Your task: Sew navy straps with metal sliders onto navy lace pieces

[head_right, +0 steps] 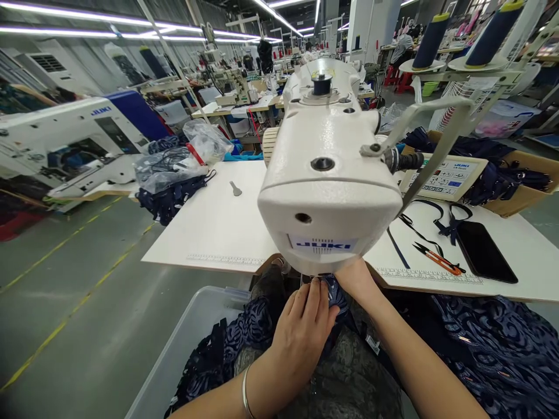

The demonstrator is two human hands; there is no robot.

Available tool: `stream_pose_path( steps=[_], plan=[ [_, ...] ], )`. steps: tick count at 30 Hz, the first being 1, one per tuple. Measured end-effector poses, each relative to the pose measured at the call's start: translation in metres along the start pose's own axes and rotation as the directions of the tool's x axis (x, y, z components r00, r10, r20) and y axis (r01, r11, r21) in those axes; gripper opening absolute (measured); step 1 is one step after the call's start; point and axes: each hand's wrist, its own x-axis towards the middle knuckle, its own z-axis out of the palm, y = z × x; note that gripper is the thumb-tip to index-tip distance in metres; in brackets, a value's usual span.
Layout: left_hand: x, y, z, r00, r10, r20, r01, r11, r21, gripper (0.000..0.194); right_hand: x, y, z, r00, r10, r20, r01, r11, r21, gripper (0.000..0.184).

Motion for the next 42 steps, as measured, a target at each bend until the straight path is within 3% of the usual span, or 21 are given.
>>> stream_pose_path(
  steps=[10, 20, 35, 42],
  plan=[
    [0.000, -0.001, 0.001, 0.998, 0.058, 0.011, -0.058, 0.998, -0.008, 0.038, 0.001, -0.012, -0.004, 1.000, 0.016, -0.026, -0.015, 1.000, 0.019, 0.025],
    [0.007, -0.001, 0.004, 0.999, 0.021, 0.024, -0.020, 0.998, -0.063, 0.038, -0.003, -0.009, -0.001, 0.994, 0.072, -0.082, -0.070, 0.997, 0.027, 0.024],
    [0.009, 0.000, 0.002, 0.999, 0.028, 0.020, -0.027, 0.999, -0.033, 0.035, 0.006, 0.009, -0.001, 1.000, 0.019, -0.017, -0.020, 0.999, -0.029, 0.014],
    [0.005, 0.003, 0.005, 0.999, -0.033, -0.007, 0.033, 0.999, -0.011, 0.038, 0.007, 0.015, 0.000, 0.996, -0.089, 0.008, 0.089, 0.993, -0.080, 0.018]
  ],
)
